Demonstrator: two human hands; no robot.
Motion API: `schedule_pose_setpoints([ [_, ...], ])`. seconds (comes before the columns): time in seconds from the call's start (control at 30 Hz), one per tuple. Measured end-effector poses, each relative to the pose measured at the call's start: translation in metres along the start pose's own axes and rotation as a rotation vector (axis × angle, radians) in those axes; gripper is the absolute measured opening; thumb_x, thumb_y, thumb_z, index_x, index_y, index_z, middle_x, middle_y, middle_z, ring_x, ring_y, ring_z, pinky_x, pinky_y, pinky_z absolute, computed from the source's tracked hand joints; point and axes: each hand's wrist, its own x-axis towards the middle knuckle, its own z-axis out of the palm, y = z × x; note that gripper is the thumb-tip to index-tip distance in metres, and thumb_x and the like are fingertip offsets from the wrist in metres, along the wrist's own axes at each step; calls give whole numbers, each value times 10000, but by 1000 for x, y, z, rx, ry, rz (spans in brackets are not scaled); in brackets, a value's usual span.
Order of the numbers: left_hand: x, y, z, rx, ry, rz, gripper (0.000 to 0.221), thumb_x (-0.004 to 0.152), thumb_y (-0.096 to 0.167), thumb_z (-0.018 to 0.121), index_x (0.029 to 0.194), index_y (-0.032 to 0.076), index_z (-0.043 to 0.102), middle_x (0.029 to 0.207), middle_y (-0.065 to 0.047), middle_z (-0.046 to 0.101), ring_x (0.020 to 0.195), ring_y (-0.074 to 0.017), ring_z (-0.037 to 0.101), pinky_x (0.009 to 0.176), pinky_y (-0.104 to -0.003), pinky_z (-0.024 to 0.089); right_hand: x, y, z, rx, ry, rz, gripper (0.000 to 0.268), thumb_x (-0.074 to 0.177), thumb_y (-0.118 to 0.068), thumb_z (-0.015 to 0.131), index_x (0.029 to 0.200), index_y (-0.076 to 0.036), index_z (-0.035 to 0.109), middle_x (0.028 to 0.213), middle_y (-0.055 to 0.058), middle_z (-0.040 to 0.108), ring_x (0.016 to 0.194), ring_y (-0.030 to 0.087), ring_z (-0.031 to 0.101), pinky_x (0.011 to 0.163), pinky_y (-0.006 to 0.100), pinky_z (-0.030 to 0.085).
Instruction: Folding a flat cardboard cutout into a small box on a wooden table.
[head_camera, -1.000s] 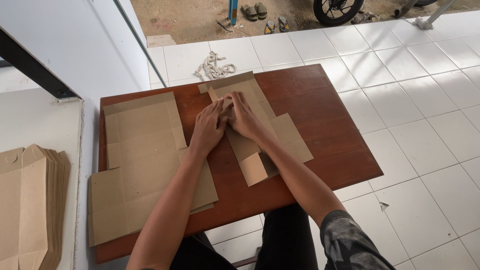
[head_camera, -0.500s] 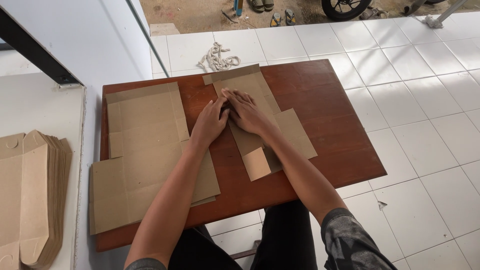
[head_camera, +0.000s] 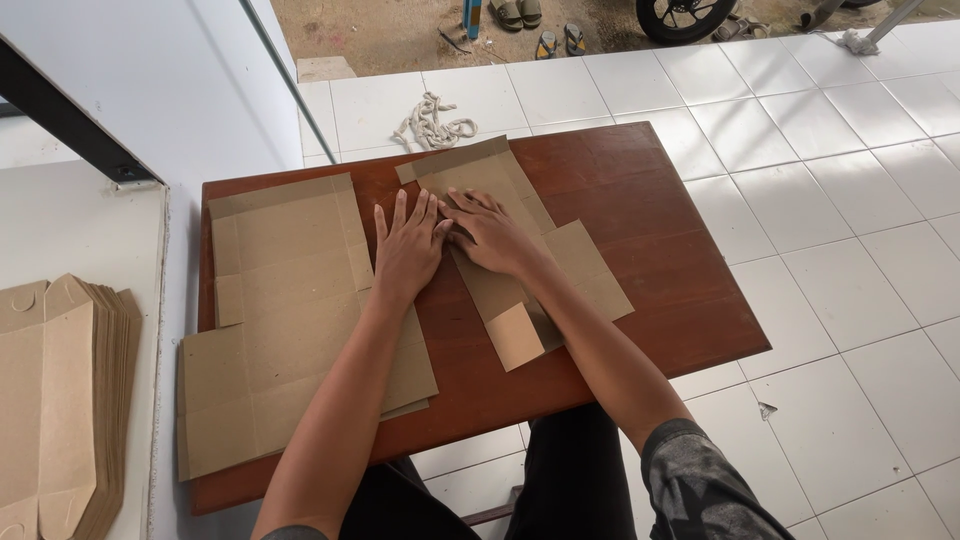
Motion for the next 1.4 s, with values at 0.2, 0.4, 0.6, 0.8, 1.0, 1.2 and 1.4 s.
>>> schedule_pose_setpoints([
  [0.2, 2, -1, -2, -24, 5, -7, 649, 1108, 549, 266, 1596, 136, 372, 1676, -37, 301, 1554, -354, 189, 1263, -620, 68, 0, 0, 3, -7, 15, -32, 410, 997, -366, 622, 1368, -193, 647, 1465, 65, 504, 1361, 318, 449, 1130, 528, 391],
  [0.4, 1, -1, -9, -75, -40, -3, 693, 1084, 605, 240, 1587, 148, 372, 1688, -24, 271, 1575, -304, 126, 1263, -617, 16, -2, -3, -4, 121, 33, -68, 378, 939, -305, 714, 1279, -143, 689, 1263, 63, 516, 1190, 326, 536, 1025, 508, 487],
  [0.6, 1, -2, -1, -111, -56, 10, 673, 1040, 685, 309, 1383, 128, 467, 1685, -54, 270, 1563, -299, 194, 1270, -631, 41, -6, 3, -18, 181, 45, -151, 439, 880, -225, 764, 1289, -90, 674, 1221, 147, 608, 1147, 384, 619, 953, 518, 535],
  [0.8, -7, 5, -10, -82, -4, 6, 685, 957, 709, 478, 1366, 162, 412, 1653, -74, 313, 1547, -318, 228, 1269, -623, 91, -28, -10, -64, 286, 109, -175, 454, 922, -297, 730, 1273, -19, 658, 1203, 230, 660, 1054, 391, 671, 880, 504, 566],
  [1.0, -2, 4, -7, -36, -42, -3, 896, 954, 768, 383, 1579, 129, 320, 1692, -64, 247, 1573, -303, 150, 1269, -599, 28, -118, -92, -158, 501, -113, -658, 207, 893, -280, 715, 849, -91, 644, 694, 48, 610, 652, 235, 620, 628, 393, 521],
  [1.2, 9, -6, 13, 26, 6, 50, 833, 971, 652, 341, 1571, 76, 301, 1689, -77, 195, 1572, -286, 32, 1223, -592, -77, -202, -171, -213, 535, -57, -1267, 401, 1050, -10, 407, 652, -49, 380, 642, 60, 298, 534, 223, 270, 566, 400, 225],
  [1.4, 11, -13, 17, -77, 139, 143, 709, 1035, 570, 388, 1427, -20, 410, 1588, -160, 401, 1508, -310, 306, 1215, -616, 120, -235, -165, -199, 453, 314, -872, 418, 856, 62, 428, 576, -121, 177, 532, 8, 193, 455, 154, 168, 485, 298, 273],
])
